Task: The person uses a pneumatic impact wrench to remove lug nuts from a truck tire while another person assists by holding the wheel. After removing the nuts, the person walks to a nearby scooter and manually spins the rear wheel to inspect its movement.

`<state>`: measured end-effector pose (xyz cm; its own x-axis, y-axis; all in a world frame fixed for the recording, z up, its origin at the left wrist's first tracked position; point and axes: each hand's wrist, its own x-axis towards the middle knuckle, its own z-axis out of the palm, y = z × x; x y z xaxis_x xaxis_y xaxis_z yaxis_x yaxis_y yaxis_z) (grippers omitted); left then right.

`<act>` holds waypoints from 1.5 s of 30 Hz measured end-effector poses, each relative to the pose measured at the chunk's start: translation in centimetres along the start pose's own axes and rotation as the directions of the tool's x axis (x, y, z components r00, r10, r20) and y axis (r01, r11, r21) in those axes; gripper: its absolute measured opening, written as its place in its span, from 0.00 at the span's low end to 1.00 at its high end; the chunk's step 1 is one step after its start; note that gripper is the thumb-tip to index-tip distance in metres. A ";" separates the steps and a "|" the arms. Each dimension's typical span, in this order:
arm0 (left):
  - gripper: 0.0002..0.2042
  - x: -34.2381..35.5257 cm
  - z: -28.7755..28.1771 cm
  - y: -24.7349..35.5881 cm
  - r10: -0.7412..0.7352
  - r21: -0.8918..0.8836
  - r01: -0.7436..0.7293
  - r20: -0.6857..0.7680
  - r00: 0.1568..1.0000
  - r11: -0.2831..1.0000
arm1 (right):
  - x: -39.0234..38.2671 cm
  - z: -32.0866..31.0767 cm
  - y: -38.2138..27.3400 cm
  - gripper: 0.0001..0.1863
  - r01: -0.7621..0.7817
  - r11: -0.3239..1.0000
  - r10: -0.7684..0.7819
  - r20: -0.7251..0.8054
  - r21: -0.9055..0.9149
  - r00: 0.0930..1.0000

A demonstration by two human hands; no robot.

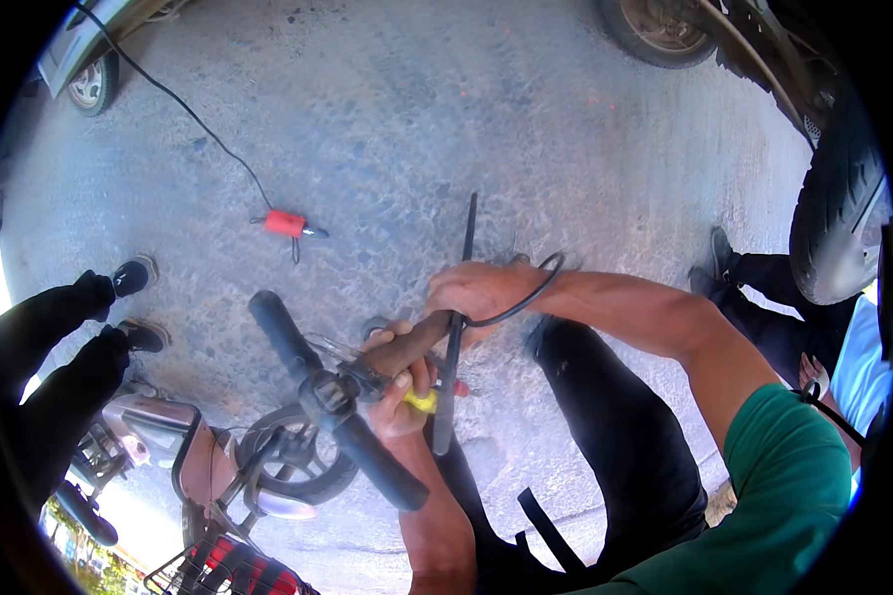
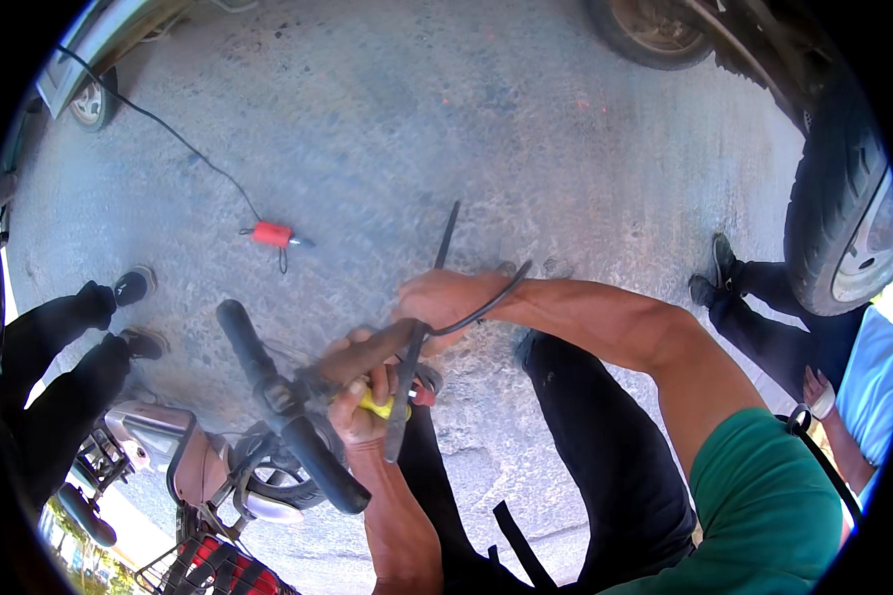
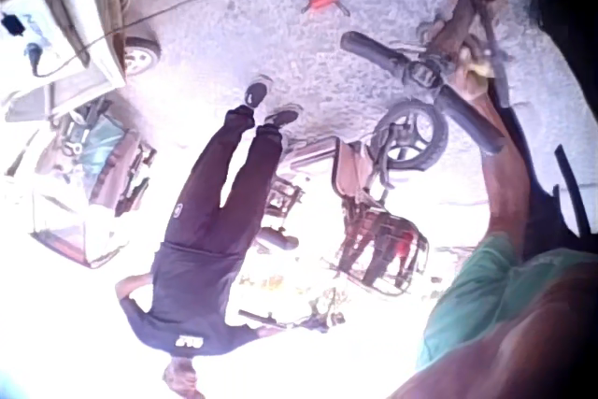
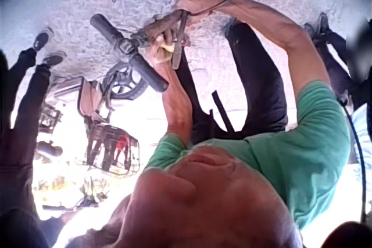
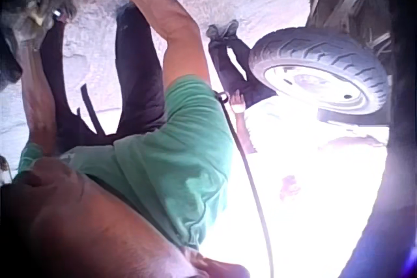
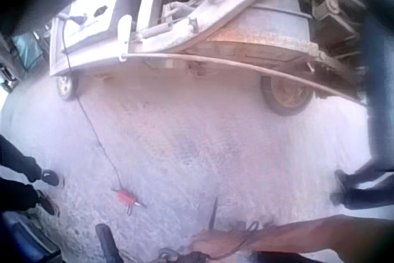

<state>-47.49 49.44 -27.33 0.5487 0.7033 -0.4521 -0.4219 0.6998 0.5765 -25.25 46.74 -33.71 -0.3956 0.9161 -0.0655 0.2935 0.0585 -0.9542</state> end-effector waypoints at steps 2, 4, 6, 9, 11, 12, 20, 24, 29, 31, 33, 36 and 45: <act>0.28 -1.4 0.9 0.2 0.017 0.010 -0.016 -0.087 0.996 1.000 | 0.1 0.1 -1.3 0.17 -0.038 0.998 0.040 0.047 -0.041 0.998; 0.27 -3.7 2.4 2.0 -0.008 0.059 0.021 -0.203 0.979 0.998 | -0.3 0.2 -3.1 0.18 -0.117 0.991 0.121 0.064 -0.061 0.991; 0.23 -6.4 1.7 3.1 -0.137 -0.026 0.135 -0.263 0.955 0.991 | -1.2 -0.4 -5.3 0.19 -0.215 0.970 0.224 0.078 -0.115 0.971; 0.17 -8.7 1.5 5.0 -0.219 -0.293 0.197 -0.044 0.975 0.935 | -4.9 -1.7 -8.8 0.20 -0.324 0.918 0.333 0.001 -0.230 0.943; 0.09 -10.3 3.4 7.5 -0.273 -0.195 0.214 -0.362 0.891 0.957 | -5.8 -3.4 -12.5 0.21 -0.370 0.898 0.390 0.040 -0.236 0.920; 0.07 -10.8 3.2 8.2 -0.255 -0.165 0.205 -0.394 0.883 0.965 | -6.8 -4.3 -14.8 0.22 -0.413 0.884 0.433 0.052 -0.218 0.900; 0.07 -7.8 10.4 22.7 -0.019 0.175 0.100 -0.417 0.909 0.979 | -18.5 -5.9 -29.3 0.26 -0.722 0.678 0.731 0.021 -0.138 0.682; 0.06 -3.5 14.7 30.0 0.151 0.495 0.040 -0.339 0.928 0.868 | -22.8 -6.3 -36.3 0.25 -0.828 0.561 0.828 0.013 -0.002 0.561; 0.07 2.9 20.7 36.0 0.267 0.726 -0.072 -0.156 0.951 0.684 | -28.8 -2.8 -39.2 0.26 -0.835 0.453 0.888 -0.074 0.312 0.454; 0.08 5.2 24.9 37.6 0.258 0.802 -0.015 -0.175 0.950 0.598 | -30.5 -1.7 -40.3 0.26 -0.802 0.424 0.904 -0.140 0.421 0.404; 0.08 8.0 27.8 38.6 0.287 0.848 -0.033 -0.142 0.947 0.529 | -32.1 0.6 -41.1 0.26 -0.776 0.394 0.919 -0.194 0.493 0.343; 0.06 12.9 31.0 39.4 0.375 0.897 -0.083 -0.096 0.922 0.434 | -34.6 4.2 -40.7 0.24 -0.686 0.382 0.924 -0.242 0.619 0.296; 0.07 28.6 29.3 40.4 0.532 0.913 -0.133 -0.102 0.840 0.385 | -33.9 10.2 -47.1 0.13 -0.505 0.134 0.983 -0.179 0.853 -0.040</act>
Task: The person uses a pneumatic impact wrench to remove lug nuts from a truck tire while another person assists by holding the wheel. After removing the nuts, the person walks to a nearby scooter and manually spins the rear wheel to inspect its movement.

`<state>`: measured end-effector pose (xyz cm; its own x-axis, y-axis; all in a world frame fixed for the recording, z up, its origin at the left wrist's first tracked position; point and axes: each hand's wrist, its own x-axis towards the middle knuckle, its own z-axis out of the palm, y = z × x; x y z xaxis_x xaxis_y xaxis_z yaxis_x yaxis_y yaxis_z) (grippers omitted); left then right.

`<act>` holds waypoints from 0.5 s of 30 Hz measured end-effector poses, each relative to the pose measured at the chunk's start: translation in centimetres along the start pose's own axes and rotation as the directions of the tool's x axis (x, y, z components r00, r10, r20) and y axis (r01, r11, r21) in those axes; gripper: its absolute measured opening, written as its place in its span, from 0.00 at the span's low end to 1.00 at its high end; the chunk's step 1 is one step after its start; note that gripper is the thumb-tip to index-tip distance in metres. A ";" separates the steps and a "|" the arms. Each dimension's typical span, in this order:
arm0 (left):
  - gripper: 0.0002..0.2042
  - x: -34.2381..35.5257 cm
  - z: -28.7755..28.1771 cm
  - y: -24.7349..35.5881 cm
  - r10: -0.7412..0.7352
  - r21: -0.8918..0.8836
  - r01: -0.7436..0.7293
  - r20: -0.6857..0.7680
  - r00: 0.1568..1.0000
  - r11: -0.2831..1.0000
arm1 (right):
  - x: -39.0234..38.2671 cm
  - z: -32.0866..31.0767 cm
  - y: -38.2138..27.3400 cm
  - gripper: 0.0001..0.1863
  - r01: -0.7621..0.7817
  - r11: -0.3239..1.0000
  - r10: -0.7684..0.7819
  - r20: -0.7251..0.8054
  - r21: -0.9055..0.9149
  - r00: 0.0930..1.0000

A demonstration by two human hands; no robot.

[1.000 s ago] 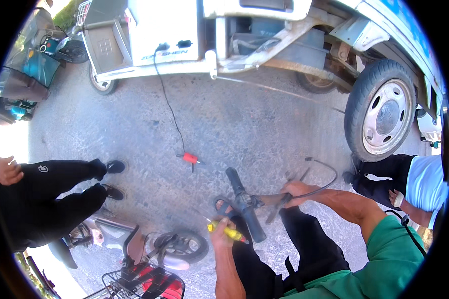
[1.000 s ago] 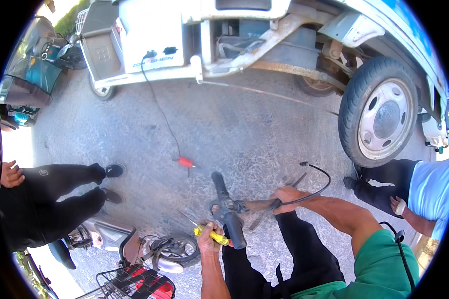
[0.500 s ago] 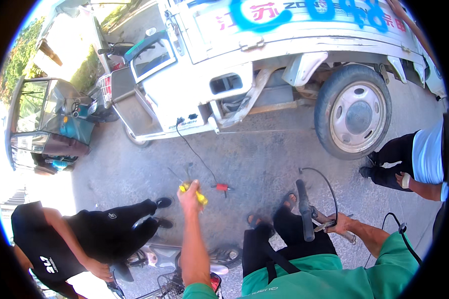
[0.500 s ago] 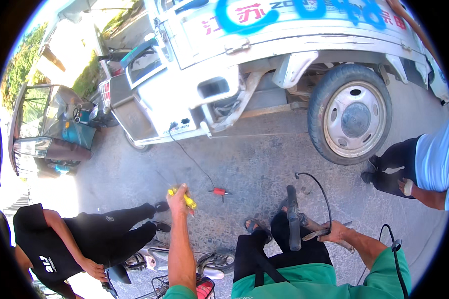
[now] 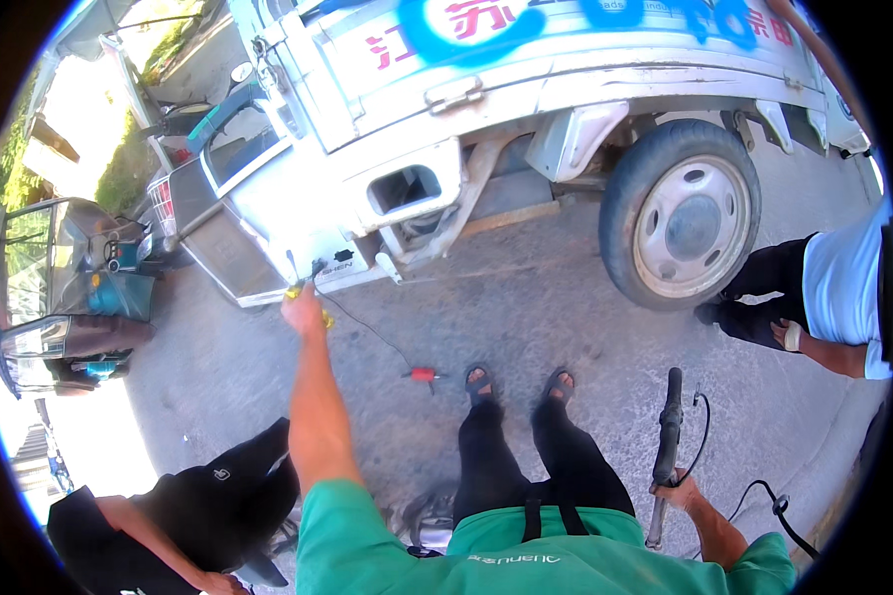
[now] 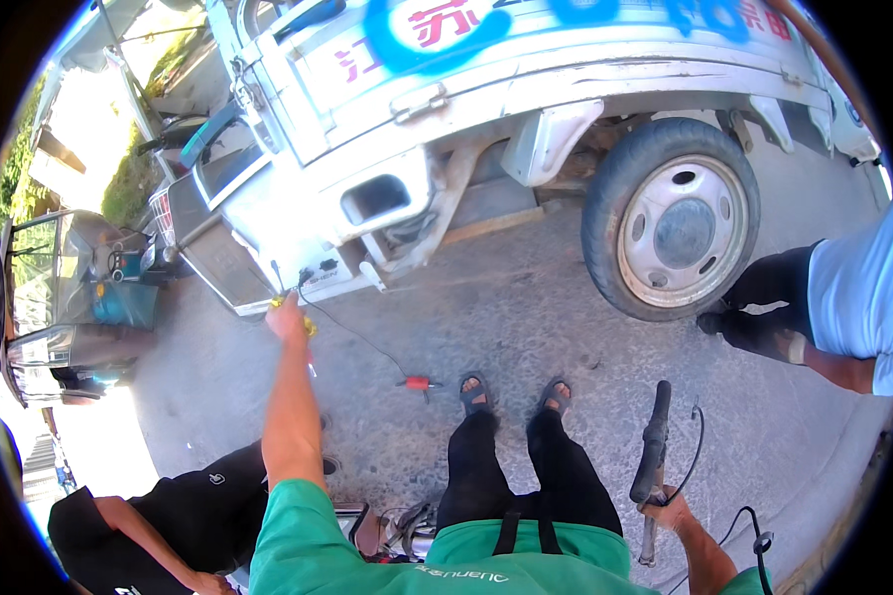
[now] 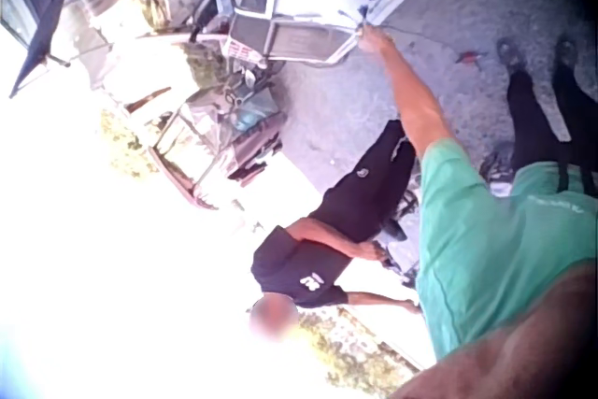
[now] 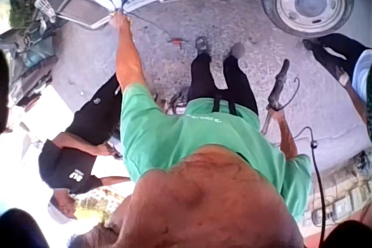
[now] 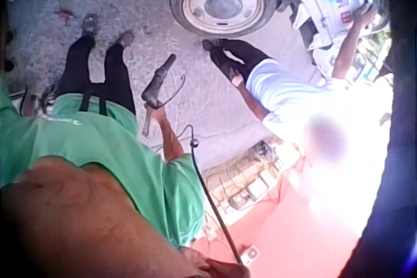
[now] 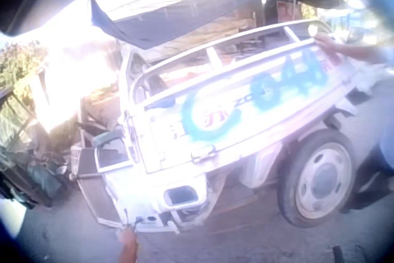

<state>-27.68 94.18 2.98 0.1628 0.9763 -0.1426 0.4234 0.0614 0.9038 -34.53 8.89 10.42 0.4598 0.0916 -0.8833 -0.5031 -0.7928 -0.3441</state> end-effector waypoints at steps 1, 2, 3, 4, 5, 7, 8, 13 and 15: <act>0.09 1.0 0.3 -0.5 -0.006 0.043 0.005 0.005 1.000 0.999 | -1.0 0.7 0.4 0.12 -0.003 0.999 0.002 0.002 0.043 1.000; 0.10 1.8 0.6 -1.1 -0.011 0.087 0.011 0.008 1.000 0.996 | -1.8 1.2 0.7 0.10 -0.005 0.996 0.004 0.005 0.085 1.000; 0.12 2.7 1.0 -1.5 -0.015 0.130 0.013 0.012 1.000 0.991 | -2.5 1.7 0.5 0.09 -0.005 0.992 0.004 0.007 0.128 1.000; 0.13 3.5 1.3 -2.1 0.045 0.217 -0.045 0.006 0.999 0.975 | -3.4 2.2 -0.2 0.08 0.010 0.982 -0.008 -0.012 0.190 1.000; 0.15 4.2 1.4 -2.8 0.105 0.303 -0.101 0.004 0.994 0.948 | -3.7 2.7 -0.4 0.09 0.015 0.981 -0.012 -0.014 0.192 1.000; 0.17 4.5 2.0 -3.0 0.139 0.416 -0.140 0.033 0.990 0.899 | -4.9 3.6 -1.1 0.11 0.015 0.980 -0.010 -0.024 0.198 1.000; 0.17 4.9 2.1 -3.0 0.115 0.445 -0.126 0.050 0.992 0.887 | -5.3 4.2 -1.6 0.08 0.013 0.975 0.000 -0.055 0.221 0.998; 0.20 5.5 2.0 -1.4 0.161 0.582 -0.234 0.175 0.971 0.779 | -5.7 6.4 -3.7 0.09 -0.002 0.968 0.033 -0.121 0.250 0.992; 0.21 6.6 1.8 -1.6 0.167 0.652 -0.249 0.186 0.968 0.717 | -5.6 7.1 -5.7 0.08 0.024 0.952 0.018 -0.133 0.306 0.991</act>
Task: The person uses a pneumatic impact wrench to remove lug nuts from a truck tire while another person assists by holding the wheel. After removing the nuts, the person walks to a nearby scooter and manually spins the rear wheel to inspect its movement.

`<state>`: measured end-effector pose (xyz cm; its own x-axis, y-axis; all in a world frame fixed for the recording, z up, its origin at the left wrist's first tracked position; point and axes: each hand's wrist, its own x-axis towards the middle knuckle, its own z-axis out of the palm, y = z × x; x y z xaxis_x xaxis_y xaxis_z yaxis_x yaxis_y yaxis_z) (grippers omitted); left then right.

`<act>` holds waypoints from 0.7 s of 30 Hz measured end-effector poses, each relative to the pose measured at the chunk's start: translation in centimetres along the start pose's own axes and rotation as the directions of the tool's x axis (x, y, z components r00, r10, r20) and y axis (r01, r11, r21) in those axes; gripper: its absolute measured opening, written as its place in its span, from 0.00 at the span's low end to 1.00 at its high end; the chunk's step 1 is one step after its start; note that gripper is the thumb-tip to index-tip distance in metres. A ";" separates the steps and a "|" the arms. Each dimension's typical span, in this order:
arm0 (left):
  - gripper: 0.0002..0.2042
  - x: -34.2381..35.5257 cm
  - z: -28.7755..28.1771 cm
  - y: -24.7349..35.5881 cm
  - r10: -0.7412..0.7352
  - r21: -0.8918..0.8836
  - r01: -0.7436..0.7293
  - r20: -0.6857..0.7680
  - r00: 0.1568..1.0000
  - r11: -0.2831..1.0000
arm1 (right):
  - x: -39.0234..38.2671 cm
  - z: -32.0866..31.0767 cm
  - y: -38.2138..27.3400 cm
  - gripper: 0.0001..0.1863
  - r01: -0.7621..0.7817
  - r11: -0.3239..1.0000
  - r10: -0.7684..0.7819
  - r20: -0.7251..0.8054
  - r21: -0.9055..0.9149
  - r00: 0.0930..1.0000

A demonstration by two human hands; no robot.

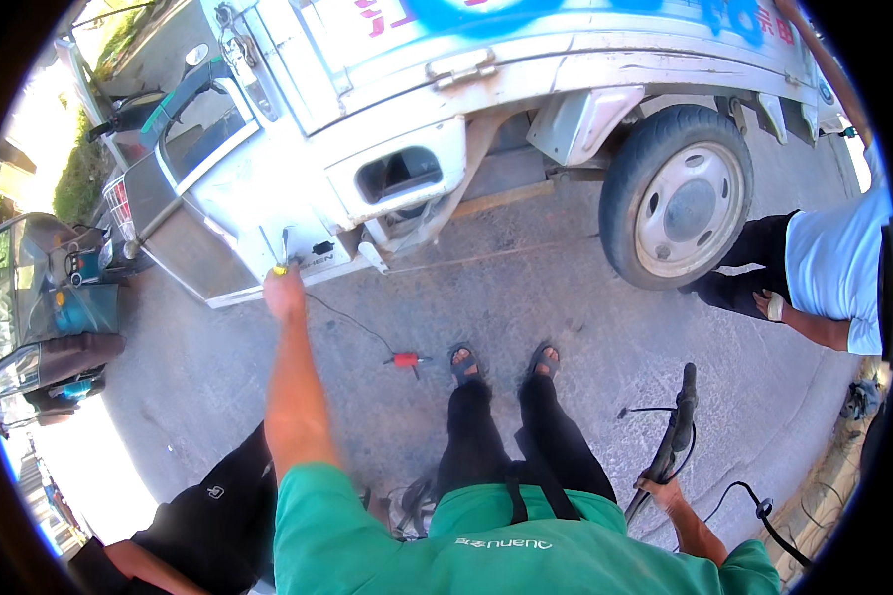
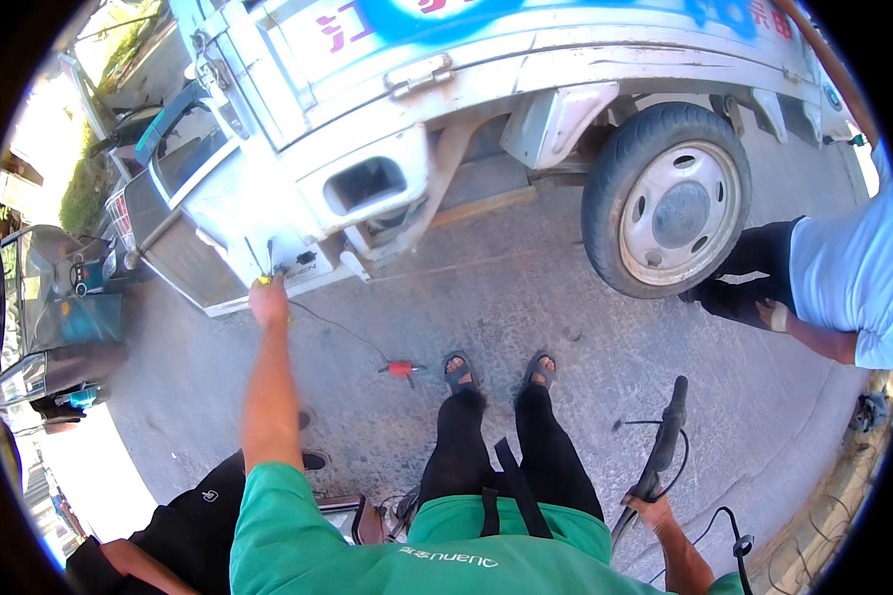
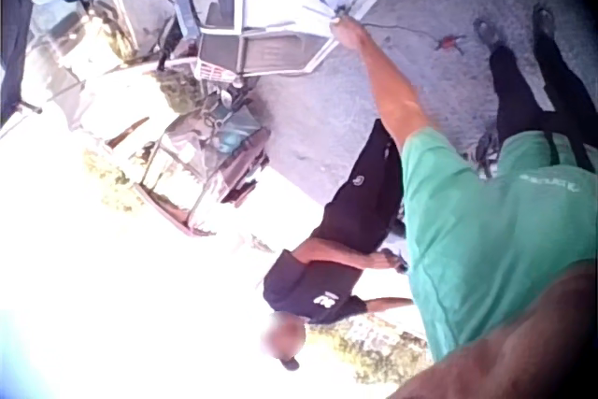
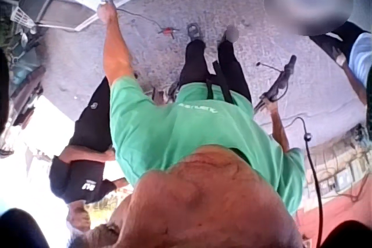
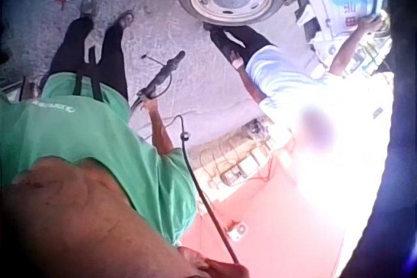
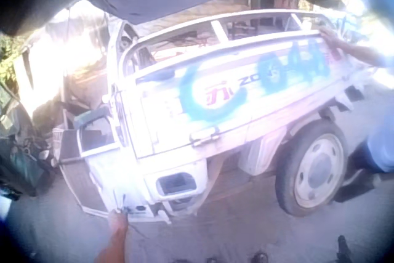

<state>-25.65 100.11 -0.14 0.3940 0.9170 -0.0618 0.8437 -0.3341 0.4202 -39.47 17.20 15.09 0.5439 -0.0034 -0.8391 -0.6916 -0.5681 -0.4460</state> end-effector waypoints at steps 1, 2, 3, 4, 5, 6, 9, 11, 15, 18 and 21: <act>0.21 0.3 0.0 -0.3 -0.001 0.030 0.000 0.029 1.000 1.000 | 0.1 0.5 -1.0 0.08 -0.003 1.000 0.003 -0.008 -0.009 1.000; 0.22 0.4 0.2 -0.4 0.003 0.060 -0.007 0.065 0.998 0.998 | -0.1 0.9 -1.2 0.08 -0.012 1.000 0.012 -0.022 -0.014 1.000; 0.22 0.1 0.1 -0.1 -0.016 0.065 0.010 0.091 0.996 0.998 | -0.1 1.2 -0.6 0.08 0.002 0.999 -0.002 -0.017 0.032 1.000; 0.22 0.2 -0.1 0.1 -0.032 0.067 0.026 0.099 0.995 0.997 | 0.3 1.5 -0.9 0.08 0.032 0.996 -0.032 -0.010 0.082 0.999; 0.22 0.2 0.3 -0.8 -0.029 0.006 0.029 0.099 0.995 1.000 | 0.4 1.7 -1.3 0.09 0.040 0.998 -0.040 -0.007 0.042 0.999; 0.22 -0.3 0.3 -1.4 -0.015 0.016 0.014 0.083 0.996 1.000 | 0.5 2.0 -1.7 0.08 0.043 0.998 -0.041 -0.022 0.056 0.999; 0.21 -0.6 0.4 -1.0 0.054 0.003 -0.055 0.042 0.998 0.999 | 0.8 2.4 -2.2 0.08 0.098 0.995 -0.098 -0.004 0.024 0.995; 0.20 -0.5 0.4 -1.0 0.049 -0.035 -0.047 0.047 0.998 0.998 | 0.6 2.5 -2.5 0.08 0.107 0.993 -0.107 -0.008 0.043 0.994; 0.20 -0.1 -0.1 -0.7 0.038 -0.039 -0.035 0.066 0.997 0.999 | 0.8 2.5 -2.4 0.09 0.101 0.995 -0.101 0.028 -0.013 0.995; 0.20 -0.5 -0.2 -0.6 0.060 -0.016 -0.059 0.076 0.995 0.998 | 0.2 2.7 -3.0 0.09 0.065 0.993 -0.063 0.026 -0.095 0.998; 0.20 -1.0 -0.2 -1.7 0.042 -0.082 -0.034 0.094 0.995 0.996 | 0.3 2.4 -1.9 0.11 0.060 0.992 -0.054 0.051 -0.112 0.997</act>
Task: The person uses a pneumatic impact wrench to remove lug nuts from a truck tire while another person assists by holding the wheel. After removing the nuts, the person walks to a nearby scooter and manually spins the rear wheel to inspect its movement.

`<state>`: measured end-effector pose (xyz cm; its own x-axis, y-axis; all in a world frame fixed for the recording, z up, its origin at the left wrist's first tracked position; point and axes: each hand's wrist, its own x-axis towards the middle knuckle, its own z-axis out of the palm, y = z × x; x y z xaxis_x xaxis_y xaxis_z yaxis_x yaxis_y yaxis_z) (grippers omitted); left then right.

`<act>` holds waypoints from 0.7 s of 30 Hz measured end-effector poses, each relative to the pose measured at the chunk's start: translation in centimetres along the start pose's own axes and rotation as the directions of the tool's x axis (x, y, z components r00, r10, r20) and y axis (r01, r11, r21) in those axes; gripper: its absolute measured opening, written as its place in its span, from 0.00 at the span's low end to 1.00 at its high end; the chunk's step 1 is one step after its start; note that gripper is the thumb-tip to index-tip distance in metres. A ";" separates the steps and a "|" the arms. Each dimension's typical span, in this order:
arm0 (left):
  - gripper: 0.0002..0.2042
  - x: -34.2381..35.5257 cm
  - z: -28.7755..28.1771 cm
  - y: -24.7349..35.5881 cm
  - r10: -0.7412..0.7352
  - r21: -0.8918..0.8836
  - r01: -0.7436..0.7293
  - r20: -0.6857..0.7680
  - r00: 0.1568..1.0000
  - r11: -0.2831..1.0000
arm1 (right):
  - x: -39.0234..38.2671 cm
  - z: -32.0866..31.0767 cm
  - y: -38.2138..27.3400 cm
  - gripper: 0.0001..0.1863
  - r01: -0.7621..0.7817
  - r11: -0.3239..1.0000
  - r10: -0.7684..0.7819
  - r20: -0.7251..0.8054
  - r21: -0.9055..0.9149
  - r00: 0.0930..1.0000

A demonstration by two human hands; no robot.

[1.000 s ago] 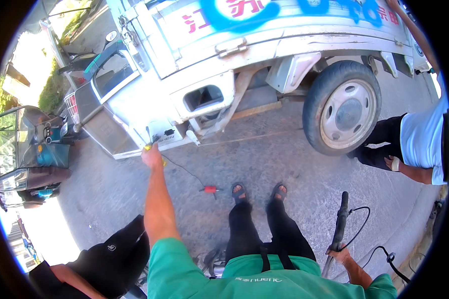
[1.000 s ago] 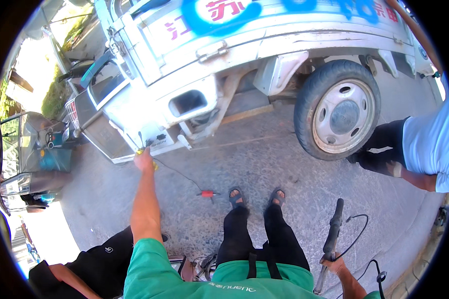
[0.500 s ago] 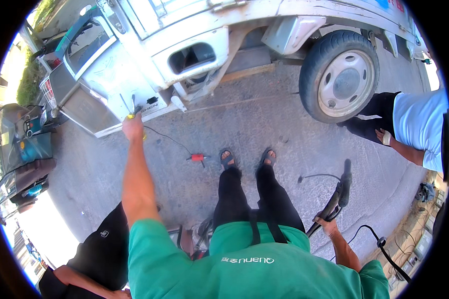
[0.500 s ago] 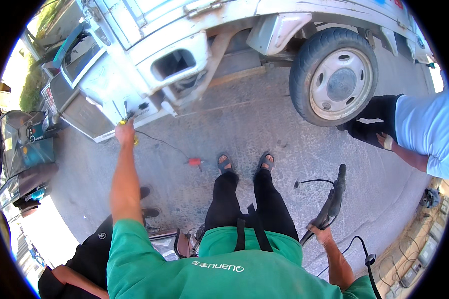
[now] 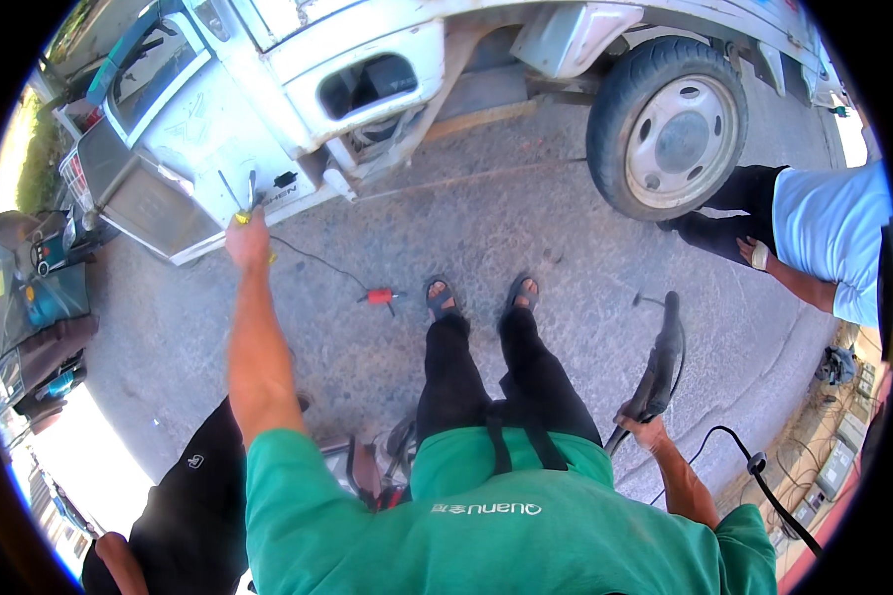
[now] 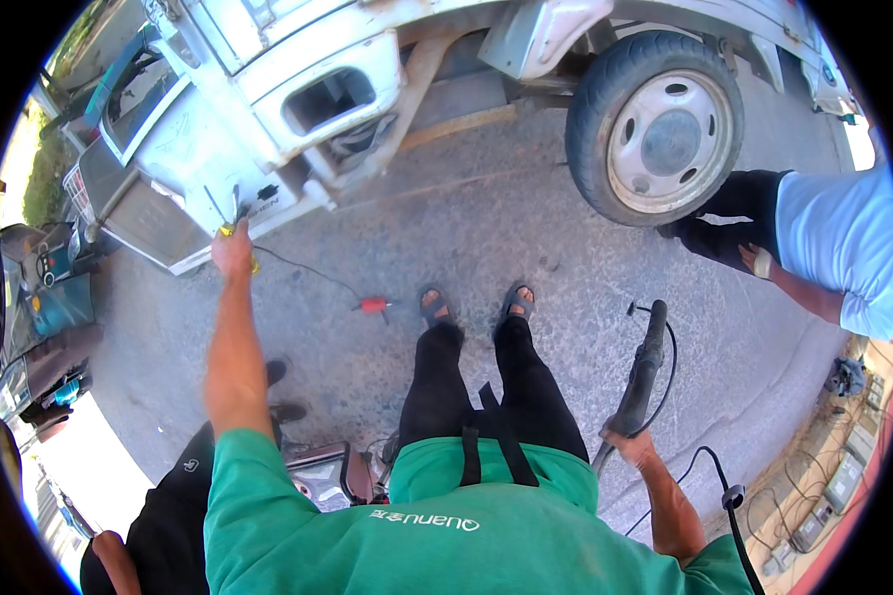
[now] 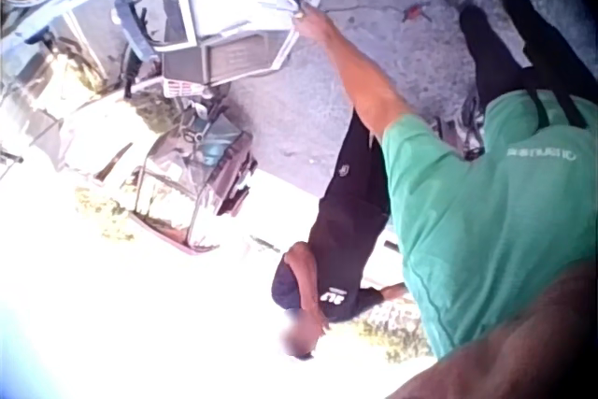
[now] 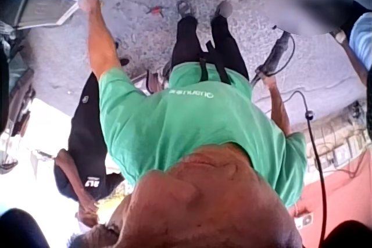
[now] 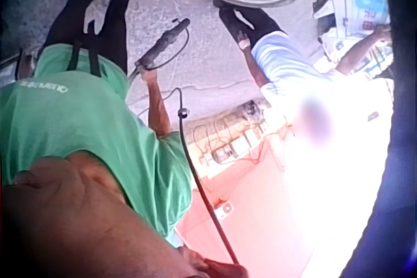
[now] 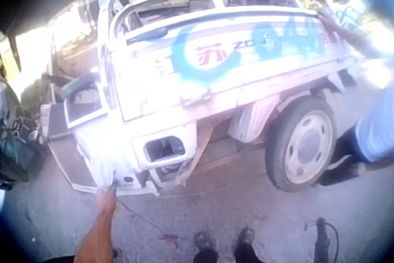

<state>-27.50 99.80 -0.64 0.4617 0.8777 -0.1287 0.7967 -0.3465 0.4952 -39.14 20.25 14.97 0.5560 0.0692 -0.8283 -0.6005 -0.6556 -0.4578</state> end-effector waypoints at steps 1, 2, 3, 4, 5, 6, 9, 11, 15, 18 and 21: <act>0.19 -0.3 0.0 -0.5 -0.009 -0.043 0.009 0.003 1.000 0.999 | 0.2 -0.2 0.4 0.11 -0.012 0.999 0.013 0.023 -0.033 1.000; 0.18 -0.8 -0.1 -1.1 0.007 -0.059 -0.008 -0.018 1.000 0.998 | 0.4 -0.5 0.7 0.12 -0.023 0.997 0.026 0.046 -0.067 0.999; 0.17 -1.8 -0.4 -1.8 0.027 -0.069 -0.029 -0.032 0.999 0.997 | 0.1 -0.3 1.2 0.13 -0.041 0.995 0.048 0.070 -0.094 0.996; 0.16 -2.4 -0.8 -1.8 0.050 -0.086 -0.054 -0.051 0.997 0.995 | 0.1 -0.2 1.2 0.13 -0.032 0.995 0.039 0.068 -0.099 0.997; 0.14 -3.0 -1.6 -1.9 -0.035 -0.234 0.032 -0.009 0.999 0.972 | 0.0 -0.2 1.0 0.14 -0.022 0.994 0.029 0.067 -0.103 0.997; 0.13 -3.9 -2.7 -2.1 -0.112 -0.370 0.123 0.049 0.992 0.921 | -0.4 0.0 1.1 0.15 -0.016 0.994 0.023 0.066 -0.106 0.998; 0.09 -7.3 -5.7 -2.4 -0.140 -0.587 0.201 0.149 0.979 0.784 | -0.3 0.5 4.1 0.13 0.059 0.997 -0.057 0.045 -0.042 0.997; 0.10 -10.9 -8.5 -0.8 -0.173 -0.530 0.257 0.204 0.964 0.808 | -0.2 0.6 5.8 0.13 0.035 0.999 -0.035 0.025 -0.022 0.999; 0.10 -17.6 -13.4 0.5 -0.177 -0.446 0.271 0.242 0.954 0.853 | -2.0 1.0 0.5 0.14 -0.126 0.990 0.124 -0.039 -0.063 0.992; 0.10 -21.3 -15.8 2.5 -0.144 -0.508 0.292 0.310 0.940 0.810 | -1.4 0.0 6.4 0.15 -0.056 0.995 0.055 -0.007 -0.088 0.998; 0.08 -24.9 -17.9 4.7 -0.119 -0.560 0.277 0.301 0.946 0.781 | -2.0 -0.2 8.8 0.14 -0.083 0.996 0.083 -0.021 -0.032 0.996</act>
<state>-42.21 82.26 20.29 0.4596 0.7717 -0.4396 0.5310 0.1579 0.8325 -45.37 14.22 12.64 0.5166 -0.0013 -0.8562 -0.6261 -0.6828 -0.3767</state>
